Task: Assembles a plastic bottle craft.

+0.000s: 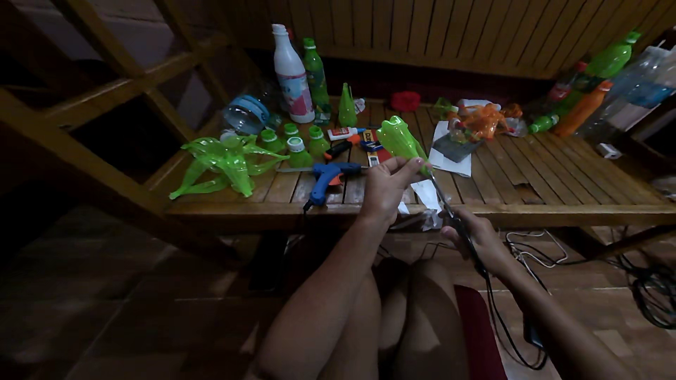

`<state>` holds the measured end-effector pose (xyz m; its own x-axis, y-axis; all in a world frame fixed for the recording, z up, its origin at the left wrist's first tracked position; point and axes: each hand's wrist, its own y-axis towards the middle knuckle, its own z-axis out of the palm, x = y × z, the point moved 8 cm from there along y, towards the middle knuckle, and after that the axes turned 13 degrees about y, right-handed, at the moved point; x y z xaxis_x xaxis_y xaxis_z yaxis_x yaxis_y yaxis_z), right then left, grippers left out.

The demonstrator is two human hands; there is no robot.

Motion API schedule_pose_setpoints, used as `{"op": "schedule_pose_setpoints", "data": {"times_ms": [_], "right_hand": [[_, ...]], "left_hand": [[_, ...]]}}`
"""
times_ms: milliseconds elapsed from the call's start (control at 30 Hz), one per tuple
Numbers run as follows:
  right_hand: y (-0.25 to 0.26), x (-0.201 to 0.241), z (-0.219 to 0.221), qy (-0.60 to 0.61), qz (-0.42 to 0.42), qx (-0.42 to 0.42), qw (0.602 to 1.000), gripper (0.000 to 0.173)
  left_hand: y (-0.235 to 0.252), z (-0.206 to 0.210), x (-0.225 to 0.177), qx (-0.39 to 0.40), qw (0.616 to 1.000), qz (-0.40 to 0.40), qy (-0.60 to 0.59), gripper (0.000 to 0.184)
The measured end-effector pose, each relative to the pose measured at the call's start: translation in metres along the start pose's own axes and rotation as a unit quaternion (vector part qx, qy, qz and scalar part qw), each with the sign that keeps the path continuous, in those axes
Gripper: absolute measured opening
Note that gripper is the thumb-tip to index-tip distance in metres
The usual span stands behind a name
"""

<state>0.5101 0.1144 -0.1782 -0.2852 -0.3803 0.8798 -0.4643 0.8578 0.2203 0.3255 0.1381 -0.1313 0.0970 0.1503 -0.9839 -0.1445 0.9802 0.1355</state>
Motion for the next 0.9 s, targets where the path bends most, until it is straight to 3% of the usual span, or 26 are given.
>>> {"op": "schedule_pose_setpoints", "data": {"times_ms": [300,900], "right_hand": [[0.0026,-0.0052,0.0025,0.051,0.029,0.021,0.998,0.067],[0.0046,0.0009,0.0021,0.036,0.017,-0.012,0.999,0.046]], "left_hand": [[0.0015,0.0002,0.0048,0.008,1.0,-0.017,0.008,0.011],[-0.0002,0.0007,0.0026,-0.013,1.0,-0.015,-0.015,0.009]]}}
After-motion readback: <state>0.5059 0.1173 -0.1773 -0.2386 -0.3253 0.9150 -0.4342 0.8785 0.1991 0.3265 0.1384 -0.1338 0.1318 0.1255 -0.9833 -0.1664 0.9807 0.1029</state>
